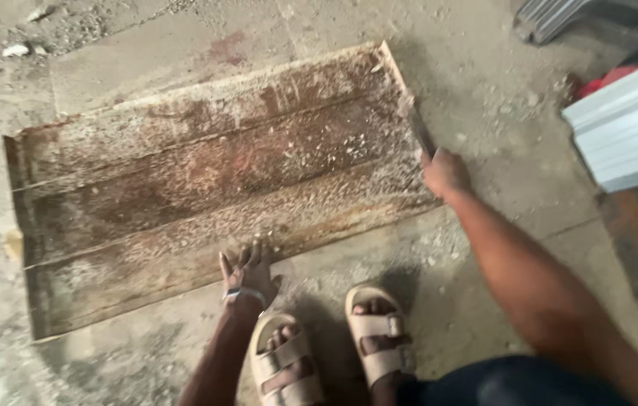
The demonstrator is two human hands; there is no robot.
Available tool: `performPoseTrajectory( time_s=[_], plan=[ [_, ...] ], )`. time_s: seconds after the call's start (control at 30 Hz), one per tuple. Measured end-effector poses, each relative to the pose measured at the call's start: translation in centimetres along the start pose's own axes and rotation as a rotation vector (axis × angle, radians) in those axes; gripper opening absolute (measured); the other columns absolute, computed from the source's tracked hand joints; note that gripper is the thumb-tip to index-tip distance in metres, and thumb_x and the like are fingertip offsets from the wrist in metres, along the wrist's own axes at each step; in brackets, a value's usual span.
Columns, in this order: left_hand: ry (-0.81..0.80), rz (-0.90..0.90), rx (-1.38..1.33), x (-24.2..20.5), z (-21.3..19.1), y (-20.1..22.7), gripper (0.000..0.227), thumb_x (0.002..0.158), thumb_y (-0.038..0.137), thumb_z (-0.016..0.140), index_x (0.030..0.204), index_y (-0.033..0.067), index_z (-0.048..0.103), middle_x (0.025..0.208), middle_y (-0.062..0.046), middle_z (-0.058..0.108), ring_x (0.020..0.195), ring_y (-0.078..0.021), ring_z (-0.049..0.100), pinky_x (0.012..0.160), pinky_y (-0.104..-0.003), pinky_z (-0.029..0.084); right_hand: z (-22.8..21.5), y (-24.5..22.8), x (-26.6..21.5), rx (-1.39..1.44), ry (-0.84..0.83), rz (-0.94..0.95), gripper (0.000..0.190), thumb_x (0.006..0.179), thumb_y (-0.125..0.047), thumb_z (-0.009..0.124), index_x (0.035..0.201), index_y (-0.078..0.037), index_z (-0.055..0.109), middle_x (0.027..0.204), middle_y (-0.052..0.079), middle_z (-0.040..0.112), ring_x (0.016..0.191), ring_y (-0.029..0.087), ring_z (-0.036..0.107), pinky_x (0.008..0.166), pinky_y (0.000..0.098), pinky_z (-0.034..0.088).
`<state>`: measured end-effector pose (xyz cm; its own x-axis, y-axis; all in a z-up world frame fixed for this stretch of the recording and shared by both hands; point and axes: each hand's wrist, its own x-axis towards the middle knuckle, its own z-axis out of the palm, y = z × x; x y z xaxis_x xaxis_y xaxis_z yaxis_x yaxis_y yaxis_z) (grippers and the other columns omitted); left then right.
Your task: The person repeatedly strikes a rectangular metal sheet on the floor with a hammer. The person holds the sheet steady with the left hand while swinging the hammer with the right hand to remove rust or debris.
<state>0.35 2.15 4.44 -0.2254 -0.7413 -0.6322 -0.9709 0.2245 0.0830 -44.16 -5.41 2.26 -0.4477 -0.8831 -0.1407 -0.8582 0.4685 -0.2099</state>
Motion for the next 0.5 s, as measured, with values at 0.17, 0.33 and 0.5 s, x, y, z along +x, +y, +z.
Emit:
performPoseTrajectory(
  time_s=[0.17, 0.33, 0.5],
  plan=[
    [0.102, 0.033, -0.056, -0.2, 0.9, -0.3, 0.085, 0.092, 0.042, 0.066, 0.160, 0.0177, 0.022, 0.170, -0.004, 0.015, 0.156, -0.0261, 0.016, 0.125, -0.060, 0.007, -4.3, -2.0, -1.3, 0.544, -0.094, 0.226, 0.048, 0.108, -0.055, 0.046, 0.120, -0.010, 0.061, 0.067, 0.003, 0.059, 0.047, 0.015, 0.048, 0.037, 0.0358, 0.036],
    [0.089, 0.047, -0.050, 0.4, 1.7, -0.7, 0.083, 0.092, 0.044, 0.066, 0.160, 0.0189, 0.024, 0.170, -0.004, 0.018, 0.157, -0.0251, 0.016, 0.127, -0.057, 0.009, -10.9, -6.6, -1.2, 0.950, 0.255, -0.147, 0.037, 0.115, -0.041, 0.052, 0.108, -0.005, 0.056, 0.070, -0.002, 0.053, 0.047, 0.007, 0.048, 0.036, 0.0259, 0.044],
    [0.059, 0.030, -0.051, 0.9, 1.7, -0.4, 0.085, 0.093, 0.044, 0.065, 0.160, 0.0157, 0.022, 0.170, -0.007, 0.015, 0.157, -0.0281, 0.011, 0.125, -0.056, 0.010, -7.2, -8.1, 0.2, 0.979, 0.275, -0.116, 0.036, 0.109, -0.034, 0.041, 0.136, -0.012, 0.038, 0.078, -0.002, 0.059, 0.050, 0.007, 0.055, 0.033, 0.0237, 0.047]
  ],
)
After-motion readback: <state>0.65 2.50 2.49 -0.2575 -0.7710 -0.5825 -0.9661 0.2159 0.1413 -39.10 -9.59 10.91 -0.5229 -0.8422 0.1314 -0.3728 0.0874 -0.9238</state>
